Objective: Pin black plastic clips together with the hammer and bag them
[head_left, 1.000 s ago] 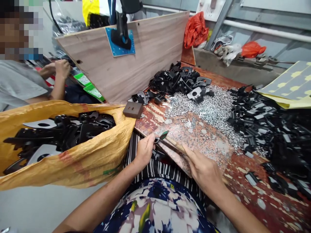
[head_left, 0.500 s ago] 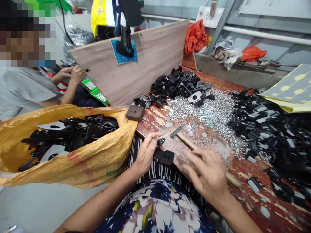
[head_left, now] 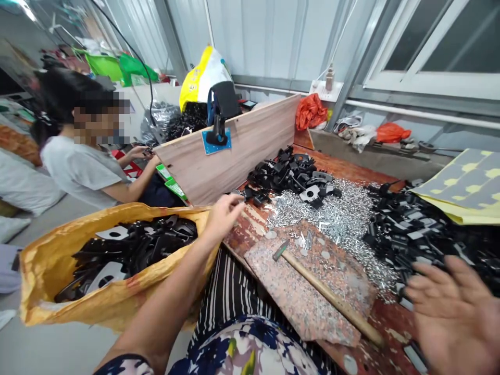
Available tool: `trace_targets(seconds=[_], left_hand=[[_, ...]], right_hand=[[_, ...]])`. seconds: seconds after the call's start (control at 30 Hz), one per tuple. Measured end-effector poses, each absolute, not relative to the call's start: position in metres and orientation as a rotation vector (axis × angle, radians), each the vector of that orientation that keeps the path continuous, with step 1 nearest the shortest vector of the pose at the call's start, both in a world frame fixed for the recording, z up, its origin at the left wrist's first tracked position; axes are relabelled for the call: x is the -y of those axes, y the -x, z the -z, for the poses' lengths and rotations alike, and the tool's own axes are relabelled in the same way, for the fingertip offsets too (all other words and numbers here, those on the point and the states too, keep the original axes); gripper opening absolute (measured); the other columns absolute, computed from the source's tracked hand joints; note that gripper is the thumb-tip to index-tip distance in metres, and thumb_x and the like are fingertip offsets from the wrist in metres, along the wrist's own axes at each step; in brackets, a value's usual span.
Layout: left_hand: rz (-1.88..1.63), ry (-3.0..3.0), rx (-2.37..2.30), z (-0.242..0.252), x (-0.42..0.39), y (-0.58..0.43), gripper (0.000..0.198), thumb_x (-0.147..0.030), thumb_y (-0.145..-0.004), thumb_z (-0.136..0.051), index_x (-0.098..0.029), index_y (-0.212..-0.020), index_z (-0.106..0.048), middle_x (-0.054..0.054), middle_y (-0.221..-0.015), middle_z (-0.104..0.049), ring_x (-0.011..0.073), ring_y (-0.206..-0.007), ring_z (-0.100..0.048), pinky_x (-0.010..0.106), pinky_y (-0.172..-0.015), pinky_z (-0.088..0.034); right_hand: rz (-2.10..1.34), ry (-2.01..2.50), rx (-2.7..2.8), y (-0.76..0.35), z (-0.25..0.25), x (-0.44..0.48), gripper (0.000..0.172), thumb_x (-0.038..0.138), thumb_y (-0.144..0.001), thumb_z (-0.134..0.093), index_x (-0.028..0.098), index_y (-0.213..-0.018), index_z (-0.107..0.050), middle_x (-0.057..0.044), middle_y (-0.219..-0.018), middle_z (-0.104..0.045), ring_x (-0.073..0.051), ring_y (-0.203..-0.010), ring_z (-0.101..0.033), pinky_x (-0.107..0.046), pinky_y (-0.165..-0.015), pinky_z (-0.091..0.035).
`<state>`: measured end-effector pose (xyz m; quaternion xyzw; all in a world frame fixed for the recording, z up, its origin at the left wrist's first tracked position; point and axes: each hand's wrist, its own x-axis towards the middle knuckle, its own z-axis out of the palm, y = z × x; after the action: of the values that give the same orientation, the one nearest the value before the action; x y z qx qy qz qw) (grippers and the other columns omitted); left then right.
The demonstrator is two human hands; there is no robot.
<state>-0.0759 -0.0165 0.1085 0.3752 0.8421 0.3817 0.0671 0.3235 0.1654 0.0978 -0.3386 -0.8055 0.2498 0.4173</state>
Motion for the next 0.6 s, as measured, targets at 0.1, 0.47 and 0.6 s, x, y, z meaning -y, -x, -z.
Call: trace_targets(seconds=[0.1, 0.47, 0.6], left_hand=[[-1.018, -0.958, -2.717, -0.117, 0.006, 0.129, 0.036, -0.031, -0.090, -0.062, -0.017, -0.123, -0.067, 0.020, -0.126, -0.066, 0.0399, -0.129, -0.053, 0.054, -0.109, -0.037], [-1.137, -1.030, -2.317, -0.072, -0.062, 0.143, 0.032, -0.035, -0.091, -0.059, -0.017, -0.115, -0.072, 0.007, -0.095, -0.076, 0.0179, -0.078, -0.071, 0.032, -0.075, -0.058], [-1.307, -1.048, -2.279, -0.069, -0.067, 0.145, 0.048, -0.039, -0.093, -0.048, -0.013, -0.130, -0.063, 0.007, -0.091, -0.074, 0.0163, -0.071, -0.069, 0.030, -0.068, -0.058]], right_hand=[[-0.705, 0.691, 2.212, -0.293, -0.073, -0.140, 0.040, 0.035, -0.099, -0.049, 0.034, -0.138, -0.059, -0.009, -0.100, -0.075, -0.029, -0.085, -0.075, -0.046, -0.073, -0.064], [-0.069, 0.470, 2.623, -0.245, -0.014, -0.113, 0.040, 0.019, -0.098, -0.049, 0.025, -0.134, -0.062, -0.009, -0.121, -0.071, -0.026, -0.106, -0.066, -0.042, -0.088, -0.055], [-0.095, 0.497, 2.678, -0.249, -0.008, -0.113, 0.043, 0.022, -0.099, -0.051, 0.028, -0.141, -0.058, -0.008, -0.127, -0.068, -0.025, -0.112, -0.061, -0.042, -0.095, -0.049]])
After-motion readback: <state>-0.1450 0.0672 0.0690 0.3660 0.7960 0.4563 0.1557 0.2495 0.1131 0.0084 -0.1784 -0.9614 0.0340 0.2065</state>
